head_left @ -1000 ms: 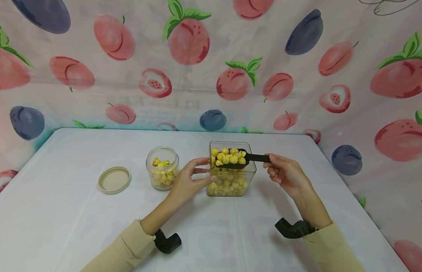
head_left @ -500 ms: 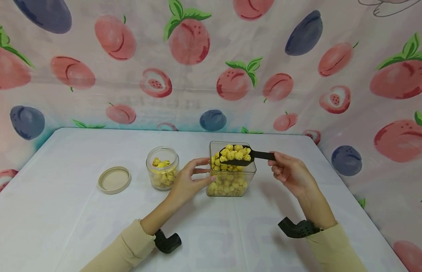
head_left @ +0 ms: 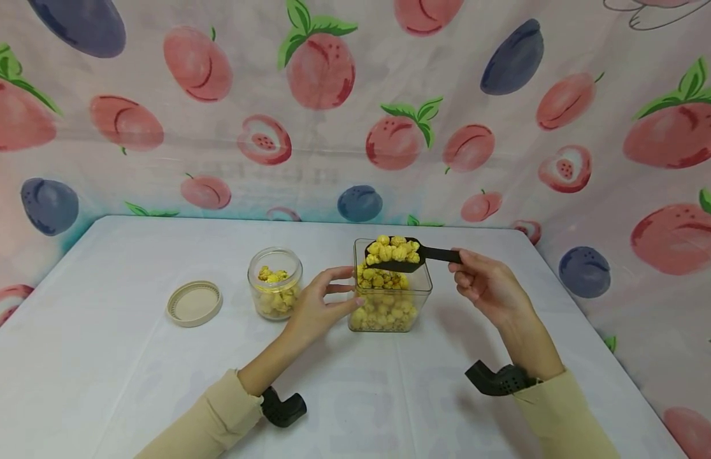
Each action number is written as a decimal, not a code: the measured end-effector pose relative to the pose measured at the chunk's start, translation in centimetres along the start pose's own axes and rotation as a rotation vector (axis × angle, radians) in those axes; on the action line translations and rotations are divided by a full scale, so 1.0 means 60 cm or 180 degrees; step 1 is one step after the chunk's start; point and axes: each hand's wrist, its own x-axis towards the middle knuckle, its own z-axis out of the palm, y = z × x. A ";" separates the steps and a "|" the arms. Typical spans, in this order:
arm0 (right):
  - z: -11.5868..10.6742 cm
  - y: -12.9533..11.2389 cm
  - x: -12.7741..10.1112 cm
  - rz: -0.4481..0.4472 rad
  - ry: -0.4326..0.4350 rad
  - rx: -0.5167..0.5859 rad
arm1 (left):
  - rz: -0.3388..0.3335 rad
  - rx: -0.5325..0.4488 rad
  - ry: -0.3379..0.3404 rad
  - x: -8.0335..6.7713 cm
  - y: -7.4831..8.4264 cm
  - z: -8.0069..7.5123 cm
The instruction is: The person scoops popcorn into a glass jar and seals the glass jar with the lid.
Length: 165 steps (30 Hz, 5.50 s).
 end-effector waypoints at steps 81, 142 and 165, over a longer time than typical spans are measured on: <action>0.161 0.027 0.122 0.0273 -0.0017 -0.0992 | -0.0204 0.0547 0.0223 -0.050 -0.058 -0.208; 0.190 0.046 0.152 0.0399 0.0141 -0.1748 | -0.0273 0.0489 0.0198 -0.042 -0.062 -0.214; 0.222 0.029 0.132 -0.0018 0.0173 -0.2108 | -0.0310 0.0485 0.0211 -0.044 -0.061 -0.213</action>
